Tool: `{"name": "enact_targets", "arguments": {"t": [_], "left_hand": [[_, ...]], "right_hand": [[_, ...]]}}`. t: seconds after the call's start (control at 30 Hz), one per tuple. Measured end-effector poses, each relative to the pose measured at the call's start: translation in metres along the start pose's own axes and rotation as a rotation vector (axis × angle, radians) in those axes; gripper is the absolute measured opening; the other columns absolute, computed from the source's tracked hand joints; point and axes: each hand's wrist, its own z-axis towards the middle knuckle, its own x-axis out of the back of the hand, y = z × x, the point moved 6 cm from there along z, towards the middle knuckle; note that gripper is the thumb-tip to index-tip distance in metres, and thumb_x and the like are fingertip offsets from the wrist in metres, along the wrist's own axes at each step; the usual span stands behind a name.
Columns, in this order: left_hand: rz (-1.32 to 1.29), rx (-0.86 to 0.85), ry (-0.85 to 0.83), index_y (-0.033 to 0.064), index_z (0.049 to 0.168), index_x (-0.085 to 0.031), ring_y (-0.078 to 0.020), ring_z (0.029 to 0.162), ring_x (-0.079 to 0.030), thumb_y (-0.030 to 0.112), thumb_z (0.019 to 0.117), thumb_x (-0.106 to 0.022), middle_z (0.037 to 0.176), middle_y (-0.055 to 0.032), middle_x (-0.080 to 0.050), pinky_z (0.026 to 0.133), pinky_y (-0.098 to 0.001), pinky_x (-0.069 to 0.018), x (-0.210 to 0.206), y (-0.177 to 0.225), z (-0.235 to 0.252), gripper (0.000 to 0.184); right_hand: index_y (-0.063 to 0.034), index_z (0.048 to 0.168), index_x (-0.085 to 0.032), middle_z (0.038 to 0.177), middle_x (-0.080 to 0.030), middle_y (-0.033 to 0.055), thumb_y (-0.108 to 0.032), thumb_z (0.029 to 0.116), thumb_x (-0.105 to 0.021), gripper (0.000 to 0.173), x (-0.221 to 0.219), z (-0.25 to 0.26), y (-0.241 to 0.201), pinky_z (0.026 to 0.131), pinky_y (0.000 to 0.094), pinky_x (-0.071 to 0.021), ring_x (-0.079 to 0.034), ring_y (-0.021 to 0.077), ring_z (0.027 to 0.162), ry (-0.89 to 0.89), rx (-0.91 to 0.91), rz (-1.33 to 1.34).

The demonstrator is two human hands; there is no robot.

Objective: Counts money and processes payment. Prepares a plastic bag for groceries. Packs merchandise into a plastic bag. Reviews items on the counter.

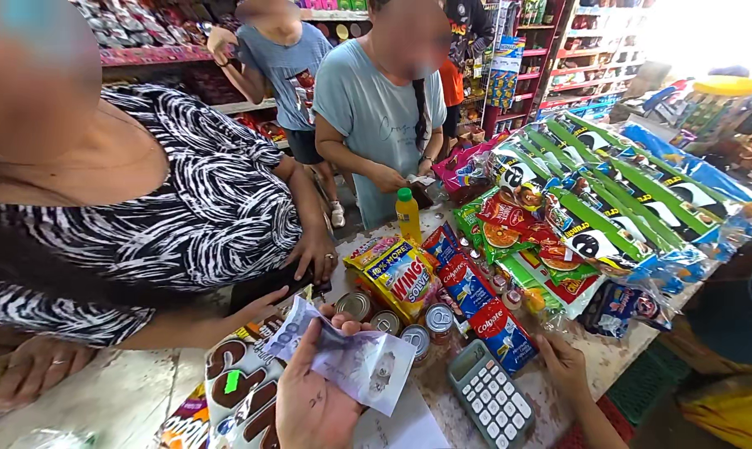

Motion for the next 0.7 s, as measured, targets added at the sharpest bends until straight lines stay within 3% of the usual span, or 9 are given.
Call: {"name": "enact_targets", "arguments": {"t": [0.3, 0.7], "left_hand": [[-0.013, 0.0, -0.014, 0.0039, 0.096, -0.069, -0.0154, 0.078, -0.075, 0.026, 0.1115, -0.027, 0.081, -0.0065, -0.072, 0.075, -0.032, -0.0652, 0.0015, 0.0006, 0.0006, 0.05], [-0.002, -0.004, 0.002, 0.0039, 0.095, -0.069, -0.0149, 0.077, -0.075, 0.026, 0.1117, -0.025, 0.081, -0.006, -0.072, 0.075, -0.0317, -0.0652, 0.0008, 0.0, 0.0003, 0.051]], "right_hand": [[-0.0126, 0.108, -0.075, 0.082, -0.07, -0.0017, -0.021, 0.1046, -0.058, 0.018, -0.0013, -0.0005, -0.0013, 0.054, 0.0292, -0.0583, -0.064, 0.0099, 0.062, -0.005, -0.016, 0.018], [-0.0128, 0.108, -0.075, 0.088, -0.072, -0.002, -0.021, 0.1039, -0.06, 0.018, -0.0004, -0.0003, 0.0004, 0.063, 0.0291, -0.0608, -0.068, 0.0099, 0.07, 0.01, -0.009, 0.002]]}}
